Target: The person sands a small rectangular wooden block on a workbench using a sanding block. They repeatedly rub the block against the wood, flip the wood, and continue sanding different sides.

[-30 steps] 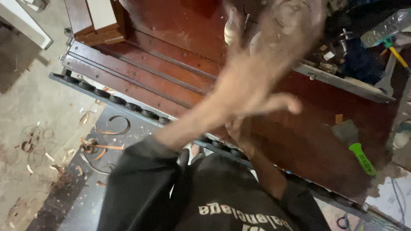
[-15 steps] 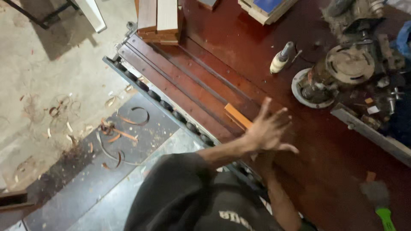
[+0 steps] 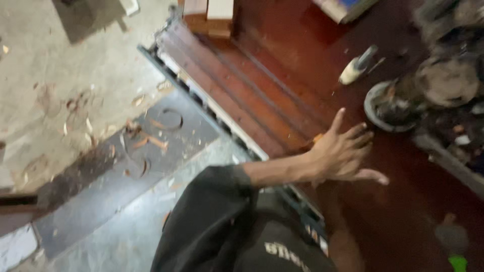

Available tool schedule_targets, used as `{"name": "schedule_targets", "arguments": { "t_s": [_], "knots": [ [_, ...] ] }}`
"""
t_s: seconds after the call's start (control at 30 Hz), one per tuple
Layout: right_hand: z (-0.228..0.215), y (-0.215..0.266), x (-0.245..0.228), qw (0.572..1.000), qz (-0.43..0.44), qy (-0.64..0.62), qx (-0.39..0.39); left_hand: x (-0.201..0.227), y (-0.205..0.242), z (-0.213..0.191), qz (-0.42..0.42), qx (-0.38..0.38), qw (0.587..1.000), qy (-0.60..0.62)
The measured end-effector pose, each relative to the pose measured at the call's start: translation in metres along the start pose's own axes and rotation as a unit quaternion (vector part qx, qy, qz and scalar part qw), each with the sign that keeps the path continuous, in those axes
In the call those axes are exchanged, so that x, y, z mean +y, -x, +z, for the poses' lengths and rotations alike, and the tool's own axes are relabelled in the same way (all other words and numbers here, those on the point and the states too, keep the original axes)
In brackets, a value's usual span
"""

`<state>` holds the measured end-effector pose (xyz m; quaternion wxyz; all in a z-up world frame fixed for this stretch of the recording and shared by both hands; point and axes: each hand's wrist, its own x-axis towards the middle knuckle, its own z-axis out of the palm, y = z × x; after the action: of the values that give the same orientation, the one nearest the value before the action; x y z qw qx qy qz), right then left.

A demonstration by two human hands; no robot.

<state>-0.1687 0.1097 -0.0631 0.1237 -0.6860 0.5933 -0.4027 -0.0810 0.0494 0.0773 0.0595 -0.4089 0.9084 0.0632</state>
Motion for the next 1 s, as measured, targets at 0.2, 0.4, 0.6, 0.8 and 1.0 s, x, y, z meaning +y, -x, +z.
{"name": "schedule_targets", "arguments": {
  "t_s": [0.2,0.4,0.6,0.8,1.0],
  "knots": [
    [-0.006,0.02,0.003,0.999,0.034,0.03,-0.022,0.006,-0.011,0.01,0.025,-0.033,0.999,-0.009],
    [0.017,0.02,0.006,0.99,0.068,0.127,-0.004,-0.06,0.031,-0.038,-0.127,-0.061,0.98,0.139],
    [0.004,0.03,0.017,0.988,-0.116,0.021,-0.102,0.019,0.02,0.013,0.093,0.021,0.995,-0.001],
    [-0.033,0.015,-0.008,0.957,0.036,-0.287,0.019,-0.051,-0.007,-0.045,0.084,0.304,0.939,0.137],
    [-0.047,-0.002,-0.042,0.995,0.0,-0.061,0.08,-0.08,0.01,-0.106,0.031,0.417,0.908,-0.028]
  ]
}}
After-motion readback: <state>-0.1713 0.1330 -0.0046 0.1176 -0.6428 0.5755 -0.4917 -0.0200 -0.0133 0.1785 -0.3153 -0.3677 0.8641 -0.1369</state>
